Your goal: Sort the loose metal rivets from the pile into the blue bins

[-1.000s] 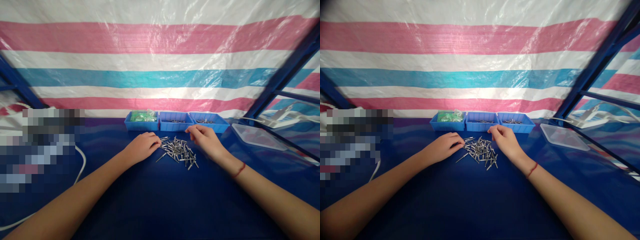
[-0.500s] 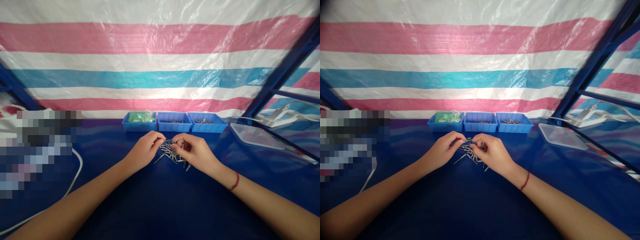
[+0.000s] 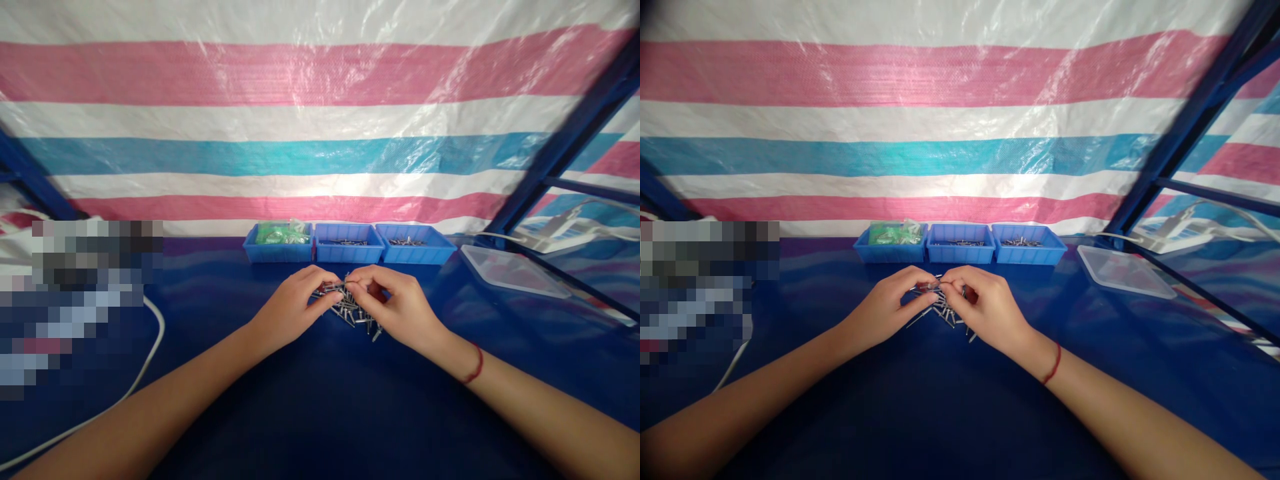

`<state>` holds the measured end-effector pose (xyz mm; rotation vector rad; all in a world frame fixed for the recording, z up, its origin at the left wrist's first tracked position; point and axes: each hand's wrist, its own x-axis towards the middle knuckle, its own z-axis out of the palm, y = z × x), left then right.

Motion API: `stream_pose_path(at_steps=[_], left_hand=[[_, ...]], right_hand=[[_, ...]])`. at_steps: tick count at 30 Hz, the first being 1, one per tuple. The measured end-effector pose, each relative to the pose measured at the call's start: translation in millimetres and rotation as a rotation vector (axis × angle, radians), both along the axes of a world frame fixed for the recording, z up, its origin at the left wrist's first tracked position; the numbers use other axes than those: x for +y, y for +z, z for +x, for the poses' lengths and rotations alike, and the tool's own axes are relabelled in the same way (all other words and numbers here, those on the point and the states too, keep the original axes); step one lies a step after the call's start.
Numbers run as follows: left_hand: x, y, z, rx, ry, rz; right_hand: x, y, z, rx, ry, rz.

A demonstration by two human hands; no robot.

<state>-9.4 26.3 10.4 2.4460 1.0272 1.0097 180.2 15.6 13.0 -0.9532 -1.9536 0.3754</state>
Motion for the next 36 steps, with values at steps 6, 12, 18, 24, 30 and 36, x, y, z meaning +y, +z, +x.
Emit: stream_pose_path(at_steps=[6, 12, 18, 24, 30, 36], left_hand=[[-6, 4.8, 1, -0.065, 0.043, 0.047], [-8, 6.4, 2, -0.052, 0.065, 0.066], [-3, 5.6, -1, 0.031, 0.110, 0.032], [8, 3.8, -9, 0.213, 0.176, 0.087], [22, 0.4, -25, 0.381, 0.204, 0.070], [27, -4.1, -32, 0.415, 0.072, 0.005]], right_hand=[[0, 1.4, 3, -0.112, 0.012, 0.074], [-2, -0.4, 0, -0.125, 0.083, 0.001], [18, -3.3, 10, 0.180, -0.055, -0.202], [61, 1.0, 52, 0.659, -0.477, -0.306], [67, 7.3, 62, 0.790, -0.548, -0.466], [54, 3.9, 42, 0.655, -0.399, -0.428]])
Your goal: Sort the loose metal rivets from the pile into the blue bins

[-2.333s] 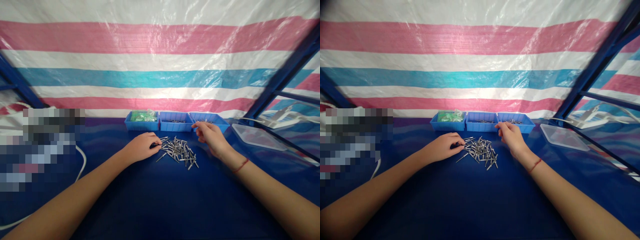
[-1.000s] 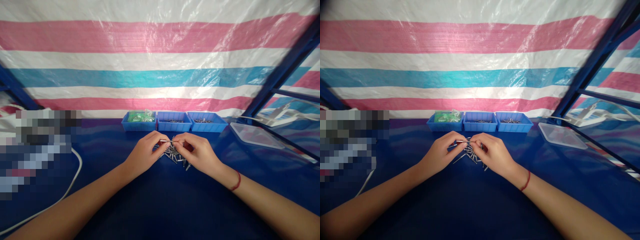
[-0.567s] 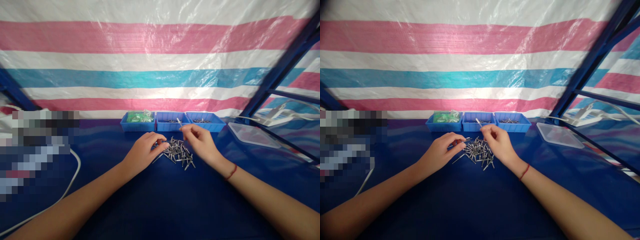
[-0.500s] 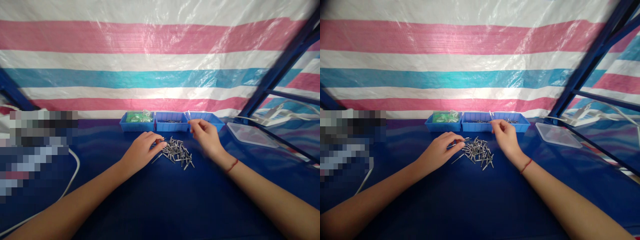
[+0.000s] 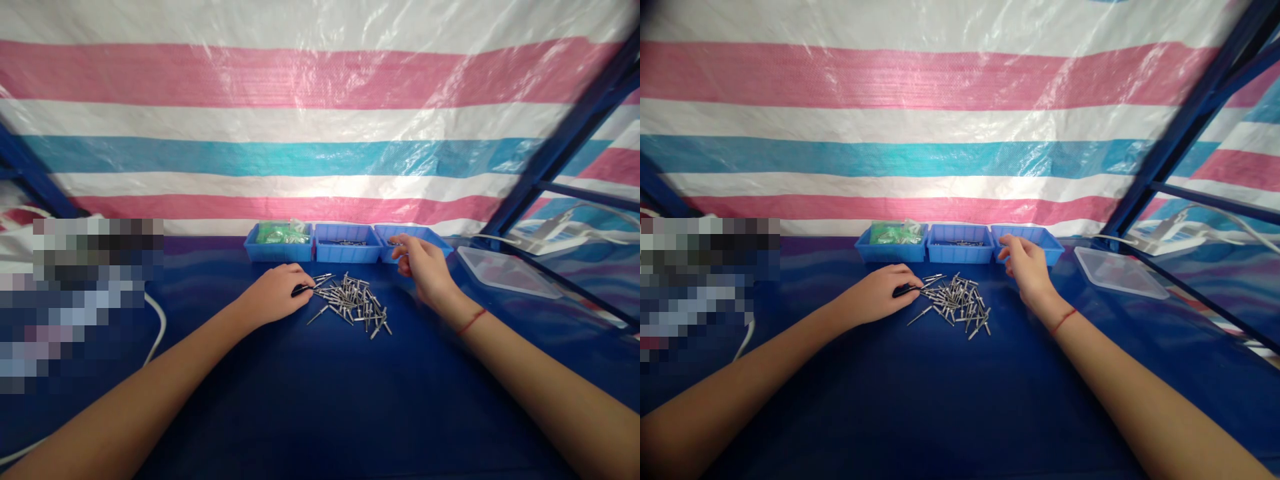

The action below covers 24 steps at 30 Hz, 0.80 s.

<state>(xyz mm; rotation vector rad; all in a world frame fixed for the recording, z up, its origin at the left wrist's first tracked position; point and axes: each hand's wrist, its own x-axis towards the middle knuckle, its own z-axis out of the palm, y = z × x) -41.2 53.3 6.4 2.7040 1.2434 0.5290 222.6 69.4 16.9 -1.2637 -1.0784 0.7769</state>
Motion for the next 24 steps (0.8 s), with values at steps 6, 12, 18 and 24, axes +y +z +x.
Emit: stream_pose_path(at_steps=[6, 12, 18, 24], left_hand=[[2, 1.0, 2, -0.010, -0.040, -0.056], [-7, 9.3, 14, -0.449, 0.120, -0.062], [-24, 5.9, 37, -0.911, 0.143, -0.404], [-28, 4.0, 43, -0.948, 0.093, -0.539]], right_hand=[[-10, -6.6, -12, -0.271, 0.167, 0.093], [-31, -9.4, -31, -0.527, 0.363, 0.211], [-53, -7.9, -49, -0.605, 0.488, 0.231], [-54, -3.7, -43, -0.522, 0.389, 0.299]])
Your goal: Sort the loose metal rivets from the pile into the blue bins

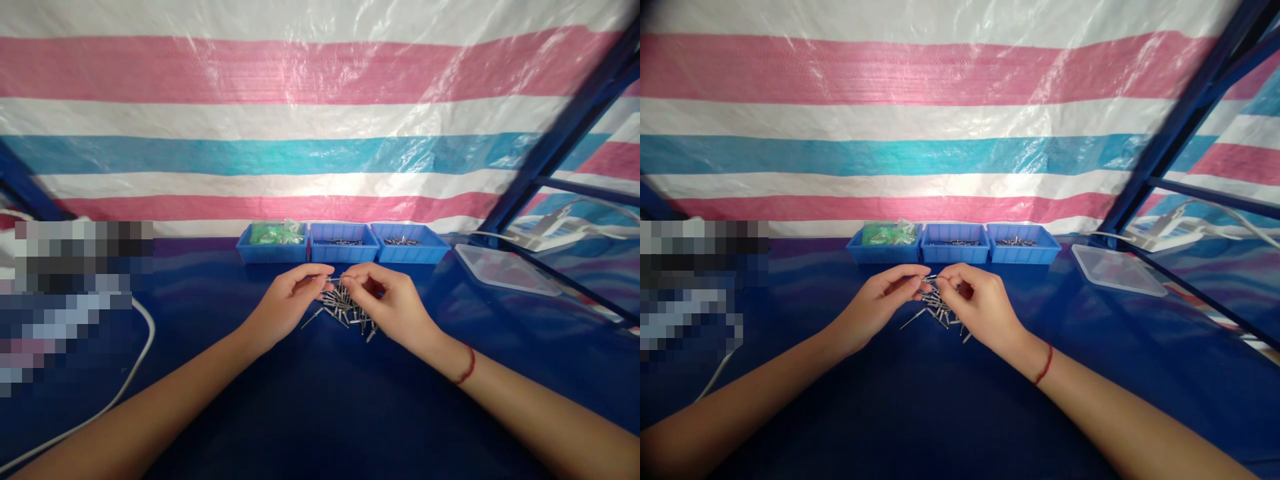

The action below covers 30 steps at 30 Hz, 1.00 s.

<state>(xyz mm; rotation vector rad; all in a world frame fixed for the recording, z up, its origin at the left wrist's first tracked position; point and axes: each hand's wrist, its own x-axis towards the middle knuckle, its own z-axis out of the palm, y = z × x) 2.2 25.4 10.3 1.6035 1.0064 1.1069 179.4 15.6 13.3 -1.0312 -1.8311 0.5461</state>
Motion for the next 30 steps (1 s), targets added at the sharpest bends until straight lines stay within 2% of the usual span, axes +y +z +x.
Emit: stream_pose_path(at_steps=[4, 12, 20, 27, 30], left_hand=[[-6, 7.0, 2, 0.128, -0.044, 0.012], [-10, 8.4, 2, 0.147, -0.082, 0.053], [-10, 7.5, 4, 0.038, -0.102, -0.037], [-9, 1.5, 0, 0.082, 0.040, 0.149], [-12, 1.1, -1, 0.132, 0.063, 0.217]], right_hand=[[-2, 2.0, 1, 0.006, 0.026, 0.041], [-3, -0.7, -1, 0.064, 0.070, -0.008], [-2, -2.1, -2, 0.080, 0.108, 0.026], [0, -1.5, 1, -0.040, 0.086, 0.070], [-2, -1.3, -1, -0.103, 0.122, 0.069]])
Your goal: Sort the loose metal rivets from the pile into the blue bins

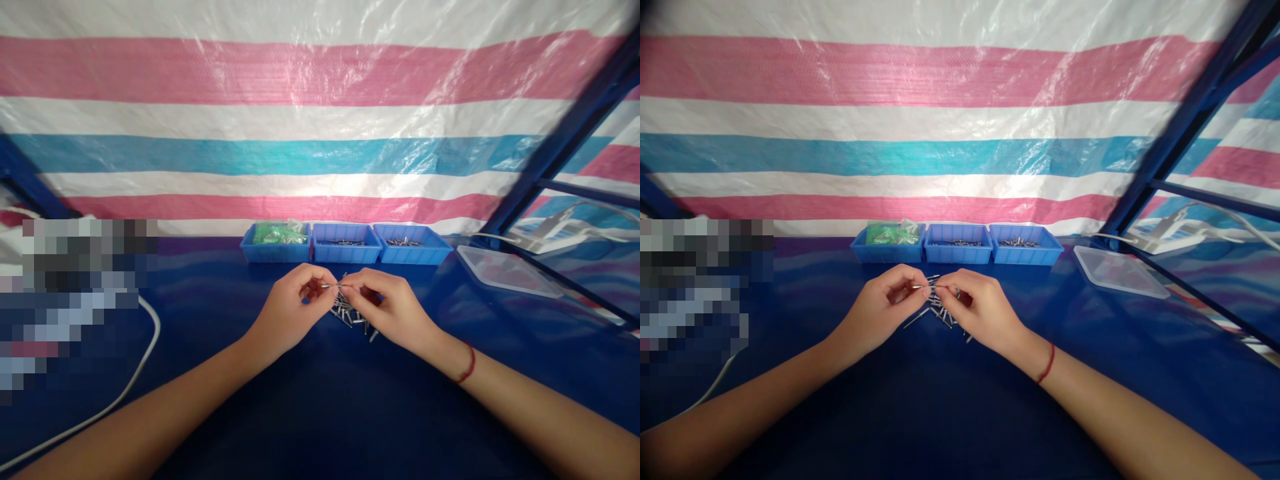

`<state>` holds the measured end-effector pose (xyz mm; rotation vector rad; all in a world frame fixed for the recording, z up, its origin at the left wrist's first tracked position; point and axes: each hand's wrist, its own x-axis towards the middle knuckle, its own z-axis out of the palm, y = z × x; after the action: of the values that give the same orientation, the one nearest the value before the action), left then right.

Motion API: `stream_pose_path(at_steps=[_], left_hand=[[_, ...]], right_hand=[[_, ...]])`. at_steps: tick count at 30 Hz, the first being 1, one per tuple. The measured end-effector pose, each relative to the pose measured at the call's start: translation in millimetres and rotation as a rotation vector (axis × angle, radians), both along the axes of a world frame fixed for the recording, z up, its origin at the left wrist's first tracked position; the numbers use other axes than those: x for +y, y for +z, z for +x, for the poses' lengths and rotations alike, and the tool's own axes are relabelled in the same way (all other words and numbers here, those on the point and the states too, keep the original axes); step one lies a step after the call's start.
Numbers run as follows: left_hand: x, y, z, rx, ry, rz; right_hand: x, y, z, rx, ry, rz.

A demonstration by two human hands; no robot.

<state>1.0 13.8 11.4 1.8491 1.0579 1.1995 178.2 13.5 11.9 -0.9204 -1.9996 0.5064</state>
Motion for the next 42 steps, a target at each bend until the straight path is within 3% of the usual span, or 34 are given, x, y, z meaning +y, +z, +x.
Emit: stream_pose_path(at_steps=[3, 5, 10, 13, 17, 23, 28, 33, 36, 42], left_hand=[[0, 0.9, 0, 0.012, 0.013, 0.028], [2, 3.2, -2, 0.088, 0.039, 0.052], [4, 12.0, -12, 0.624, 0.022, 0.215], [3, 16.1, -17, 0.850, 0.033, 0.289], [0, 19.1, -21, 0.987, -0.031, 0.212], [-1, 16.1, -24, 1.014, -0.118, 0.155], [6, 10.3, -22, 0.824, -0.130, 0.151], [9, 1.0, -10, 0.247, -0.072, -0.073], [8, -3.4, -3, -0.057, -0.096, -0.170], [5, -4.1, 3, -0.264, -0.096, -0.246]], right_hand=[[4, -1.4, 0, 0.083, -0.032, -0.082], [13, -2.6, 4, 0.222, -0.143, -0.149], [51, -1.7, 37, 0.679, -0.483, -0.276], [68, 0.8, 57, 0.835, -0.574, -0.352], [70, 3.2, 62, 0.899, -0.602, -0.411], [53, 2.4, 39, 0.784, -0.472, -0.400], [36, -1.8, 22, 0.477, -0.239, -0.366], [17, -3.8, 7, 0.134, 0.065, -0.308], [7, -3.1, 2, 0.030, 0.095, -0.237], [1, 0.4, -1, -0.050, 0.042, -0.029]])
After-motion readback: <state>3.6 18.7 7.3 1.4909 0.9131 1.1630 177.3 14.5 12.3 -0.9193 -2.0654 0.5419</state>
